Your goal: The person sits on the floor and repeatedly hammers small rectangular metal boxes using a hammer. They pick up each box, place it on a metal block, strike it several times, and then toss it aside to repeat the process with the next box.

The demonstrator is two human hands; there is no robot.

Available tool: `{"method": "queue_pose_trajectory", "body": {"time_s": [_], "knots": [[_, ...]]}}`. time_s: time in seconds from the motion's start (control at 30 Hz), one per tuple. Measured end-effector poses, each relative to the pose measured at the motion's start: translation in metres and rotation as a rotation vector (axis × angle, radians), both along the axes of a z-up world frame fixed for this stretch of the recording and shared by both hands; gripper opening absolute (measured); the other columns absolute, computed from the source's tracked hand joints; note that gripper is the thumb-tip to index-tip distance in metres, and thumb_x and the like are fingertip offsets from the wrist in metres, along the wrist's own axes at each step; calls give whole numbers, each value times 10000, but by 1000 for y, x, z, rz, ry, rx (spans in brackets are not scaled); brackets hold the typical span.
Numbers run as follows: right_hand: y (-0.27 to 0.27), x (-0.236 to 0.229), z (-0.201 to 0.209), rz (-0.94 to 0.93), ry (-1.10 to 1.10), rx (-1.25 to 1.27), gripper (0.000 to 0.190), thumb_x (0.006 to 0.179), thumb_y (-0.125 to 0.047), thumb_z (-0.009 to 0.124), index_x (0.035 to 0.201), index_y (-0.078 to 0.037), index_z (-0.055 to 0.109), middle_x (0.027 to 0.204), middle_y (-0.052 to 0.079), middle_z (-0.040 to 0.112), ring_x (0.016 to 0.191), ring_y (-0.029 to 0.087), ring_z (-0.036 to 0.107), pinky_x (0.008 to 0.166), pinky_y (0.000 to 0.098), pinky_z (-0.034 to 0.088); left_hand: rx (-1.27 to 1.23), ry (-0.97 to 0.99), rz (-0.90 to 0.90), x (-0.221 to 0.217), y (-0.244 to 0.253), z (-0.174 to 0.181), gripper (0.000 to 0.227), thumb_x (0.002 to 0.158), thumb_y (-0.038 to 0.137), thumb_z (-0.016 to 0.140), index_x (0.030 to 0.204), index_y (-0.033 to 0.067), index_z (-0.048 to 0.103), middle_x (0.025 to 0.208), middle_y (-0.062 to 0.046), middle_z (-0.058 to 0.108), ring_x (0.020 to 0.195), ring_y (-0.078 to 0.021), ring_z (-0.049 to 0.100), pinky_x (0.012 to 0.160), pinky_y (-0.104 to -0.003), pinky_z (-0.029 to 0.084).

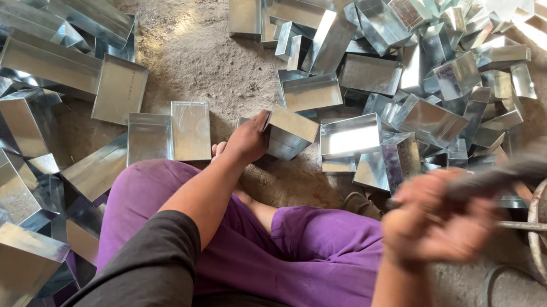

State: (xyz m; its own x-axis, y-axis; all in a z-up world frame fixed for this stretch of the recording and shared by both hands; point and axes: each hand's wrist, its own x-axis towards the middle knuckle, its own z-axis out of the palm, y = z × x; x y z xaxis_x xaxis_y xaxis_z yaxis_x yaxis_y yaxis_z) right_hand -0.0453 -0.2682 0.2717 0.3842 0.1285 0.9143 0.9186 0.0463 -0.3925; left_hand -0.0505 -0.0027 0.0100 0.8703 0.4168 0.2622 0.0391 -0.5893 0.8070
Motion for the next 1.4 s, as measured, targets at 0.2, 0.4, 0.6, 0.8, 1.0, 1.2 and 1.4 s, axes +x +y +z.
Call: {"method": "queue_pose_trajectory", "body": {"time_s": [0.2,0.4,0.6,0.8,1.0,1.2,1.4], "knots": [[46,3,-68,-164,211,-896,452,881,-43,751,1326,6,685,819,148,686,700,186,662,594,291,517,-16,-19,2,-3,-2,-2,228,988,139,558,1202,77,510,1102,-258,681,1006,-493,631,820,-562,508],[27,-3,-71,-138,536,-497,398,956,10,702,1344,28,617,911,94,725,656,65,645,521,188,503,-69,-101,60,-11,5,33,363,901,91,578,1264,89,562,1127,-238,669,1025,-497,618,838,-550,508],[-13,-9,-81,-49,461,-234,385,994,75,671,1360,102,555,1050,118,704,845,51,658,701,186,534,564,-123,18,-10,17,67,149,953,196,634,1100,181,655,1035,-95,668,1079,-348,613,1016,-596,401],[-12,-8,-117,-130,331,-260,344,984,43,671,1316,38,581,1228,245,690,975,164,737,809,241,629,815,143,-16,-4,13,52,230,910,127,537,1084,209,664,1027,-86,657,1075,-311,607,1086,-568,358],[-7,-2,-133,-180,518,-654,406,875,14,725,1276,49,671,1077,241,746,957,279,756,808,344,594,808,115,-30,-7,11,43,242,898,122,555,1104,197,658,1018,-94,646,1068,-322,606,1077,-544,368],[-10,0,-140,-194,622,-508,390,916,-35,705,1299,-12,636,1034,179,757,868,278,780,767,320,594,832,105,-8,-11,8,43,279,870,107,565,1117,195,661,1008,-79,646,1050,-303,607,1075,-544,372],[-9,4,-145,-169,674,-726,452,865,-15,740,1310,-2,663,1024,220,743,854,312,759,755,344,574,787,69,-62,-11,9,46,199,906,108,572,1068,167,672,1006,-80,675,1040,-316,628,1028,-523,411]]}}
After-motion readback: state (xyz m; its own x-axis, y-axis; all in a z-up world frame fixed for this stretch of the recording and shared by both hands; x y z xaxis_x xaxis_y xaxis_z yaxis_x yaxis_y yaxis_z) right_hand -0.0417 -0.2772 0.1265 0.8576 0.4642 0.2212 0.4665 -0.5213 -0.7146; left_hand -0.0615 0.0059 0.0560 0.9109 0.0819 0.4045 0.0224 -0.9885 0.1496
